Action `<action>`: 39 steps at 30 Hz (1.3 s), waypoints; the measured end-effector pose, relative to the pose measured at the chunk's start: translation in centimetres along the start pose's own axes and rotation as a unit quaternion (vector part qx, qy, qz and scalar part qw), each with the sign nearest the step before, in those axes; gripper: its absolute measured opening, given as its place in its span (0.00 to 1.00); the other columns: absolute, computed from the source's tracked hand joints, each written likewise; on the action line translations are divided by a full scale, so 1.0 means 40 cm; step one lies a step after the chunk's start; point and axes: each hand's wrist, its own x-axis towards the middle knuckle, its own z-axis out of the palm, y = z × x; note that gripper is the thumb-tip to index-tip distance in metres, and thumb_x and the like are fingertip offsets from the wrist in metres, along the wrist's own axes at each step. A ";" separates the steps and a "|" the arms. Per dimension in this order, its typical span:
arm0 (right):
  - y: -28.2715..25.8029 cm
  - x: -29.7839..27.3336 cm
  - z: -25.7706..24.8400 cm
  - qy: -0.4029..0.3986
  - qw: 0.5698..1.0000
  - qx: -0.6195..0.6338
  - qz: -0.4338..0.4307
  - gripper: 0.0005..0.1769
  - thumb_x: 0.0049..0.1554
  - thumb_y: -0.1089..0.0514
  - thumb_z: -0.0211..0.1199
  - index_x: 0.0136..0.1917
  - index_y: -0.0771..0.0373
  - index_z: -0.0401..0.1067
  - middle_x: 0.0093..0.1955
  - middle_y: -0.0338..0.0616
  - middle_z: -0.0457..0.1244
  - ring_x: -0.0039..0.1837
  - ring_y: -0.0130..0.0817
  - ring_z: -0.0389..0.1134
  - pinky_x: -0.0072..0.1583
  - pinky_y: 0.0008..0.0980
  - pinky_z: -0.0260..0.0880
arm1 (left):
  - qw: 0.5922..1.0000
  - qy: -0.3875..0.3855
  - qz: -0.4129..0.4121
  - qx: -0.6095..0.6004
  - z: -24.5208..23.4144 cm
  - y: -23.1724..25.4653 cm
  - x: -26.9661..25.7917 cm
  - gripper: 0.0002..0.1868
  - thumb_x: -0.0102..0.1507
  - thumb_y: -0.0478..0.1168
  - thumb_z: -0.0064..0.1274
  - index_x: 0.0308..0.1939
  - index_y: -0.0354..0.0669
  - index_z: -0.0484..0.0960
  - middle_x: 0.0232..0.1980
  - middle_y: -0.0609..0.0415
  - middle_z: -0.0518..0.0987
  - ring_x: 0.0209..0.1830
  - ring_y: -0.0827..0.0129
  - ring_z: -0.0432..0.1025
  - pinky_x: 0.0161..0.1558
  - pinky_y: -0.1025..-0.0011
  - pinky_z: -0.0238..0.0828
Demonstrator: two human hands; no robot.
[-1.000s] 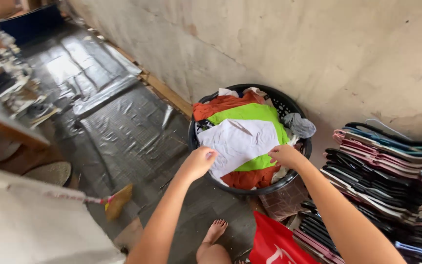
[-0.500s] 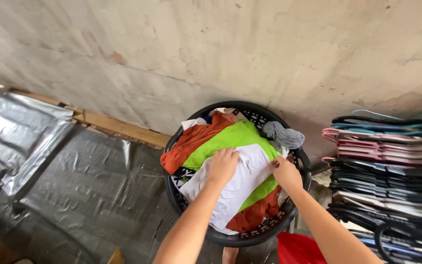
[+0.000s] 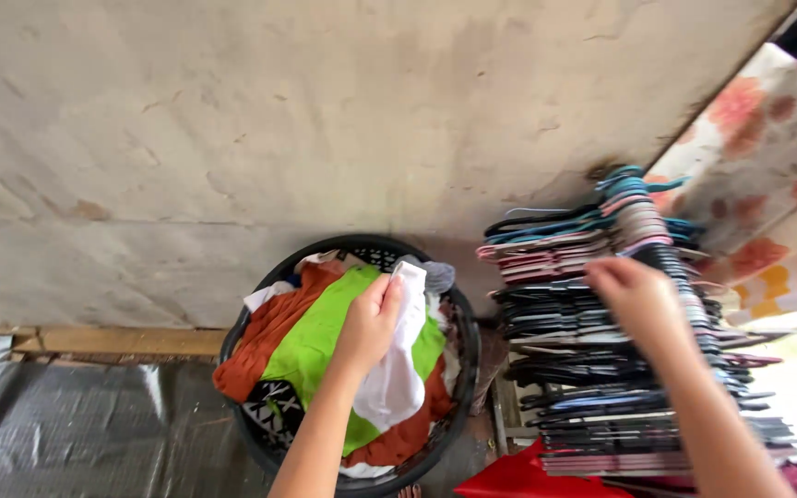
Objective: Hanging various clothes from a laundry basket onto a clothes rack using hangers.
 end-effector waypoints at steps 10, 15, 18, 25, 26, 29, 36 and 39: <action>0.280 0.187 -0.289 -0.044 0.991 -0.069 0.109 0.16 0.61 0.50 0.62 0.60 0.53 0.81 0.43 0.52 0.73 0.39 0.41 0.72 0.45 0.43 0.76 | 0.997 0.059 0.054 -0.023 0.134 0.026 -0.017 0.17 0.71 0.48 0.45 0.45 0.36 0.80 0.27 0.57 0.75 0.29 0.76 0.67 0.33 0.70 0.69; 0.363 0.244 -0.212 -0.088 0.991 -0.047 -0.089 0.13 0.59 0.53 0.62 0.53 0.61 0.78 0.44 0.46 0.71 0.46 0.36 0.72 0.53 0.37 0.72 | 0.995 0.086 -0.054 -0.005 0.220 0.084 -0.073 0.19 0.70 0.49 0.45 0.42 0.36 0.81 0.24 0.57 0.71 0.24 0.76 0.63 0.27 0.70 0.63; 0.405 0.256 -0.186 -0.096 0.988 -0.001 -0.123 0.11 0.57 0.57 0.60 0.52 0.62 0.75 0.44 0.46 0.69 0.47 0.36 0.70 0.53 0.36 0.71 | 0.992 0.104 -0.067 0.006 0.260 0.103 -0.085 0.19 0.70 0.50 0.45 0.43 0.36 0.82 0.23 0.57 0.70 0.23 0.76 0.61 0.26 0.70 0.61; 0.479 0.218 -0.188 -0.174 0.967 0.128 -0.138 0.07 0.58 0.64 0.56 0.50 0.62 0.72 0.44 0.41 0.64 0.46 0.31 0.65 0.51 0.32 0.69 | 0.988 0.139 -0.050 0.037 0.356 0.136 -0.125 0.20 0.70 0.50 0.45 0.40 0.35 0.82 0.22 0.57 0.68 0.24 0.77 0.60 0.28 0.71 0.61; 0.491 0.223 -0.188 -0.177 0.966 0.131 -0.138 0.07 0.58 0.64 0.56 0.50 0.62 0.72 0.44 0.41 0.64 0.46 0.31 0.65 0.51 0.32 0.69 | 0.988 0.140 -0.052 0.040 0.361 0.145 -0.133 0.20 0.70 0.50 0.45 0.40 0.35 0.82 0.22 0.57 0.68 0.24 0.77 0.60 0.28 0.71 0.61; 0.522 0.272 -0.188 -0.235 0.947 0.206 -0.073 0.06 0.61 0.62 0.57 0.51 0.65 0.70 0.43 0.37 0.64 0.47 0.28 0.64 0.51 0.31 0.68 | 0.989 0.138 -0.037 0.037 0.370 0.177 -0.137 0.21 0.71 0.50 0.45 0.40 0.33 0.79 0.23 0.57 0.67 0.25 0.77 0.59 0.29 0.71 0.62; 0.653 0.382 -0.074 -0.360 0.919 0.049 -0.156 0.12 0.56 0.63 0.61 0.55 0.60 0.77 0.48 0.39 0.71 0.52 0.31 0.69 0.58 0.33 0.69 | 0.986 0.154 -0.032 0.045 0.359 0.214 -0.191 0.19 0.71 0.49 0.44 0.42 0.35 0.80 0.24 0.57 0.70 0.26 0.77 0.61 0.30 0.72 0.64; 0.639 0.379 -0.058 -0.343 0.902 0.025 -0.260 0.11 0.53 0.65 0.65 0.50 0.61 0.79 0.52 0.43 0.71 0.55 0.38 0.69 0.61 0.36 0.69 | 0.983 0.166 -0.052 0.063 0.347 0.216 -0.221 0.19 0.70 0.49 0.44 0.42 0.36 0.81 0.23 0.57 0.71 0.25 0.76 0.62 0.30 0.72 0.64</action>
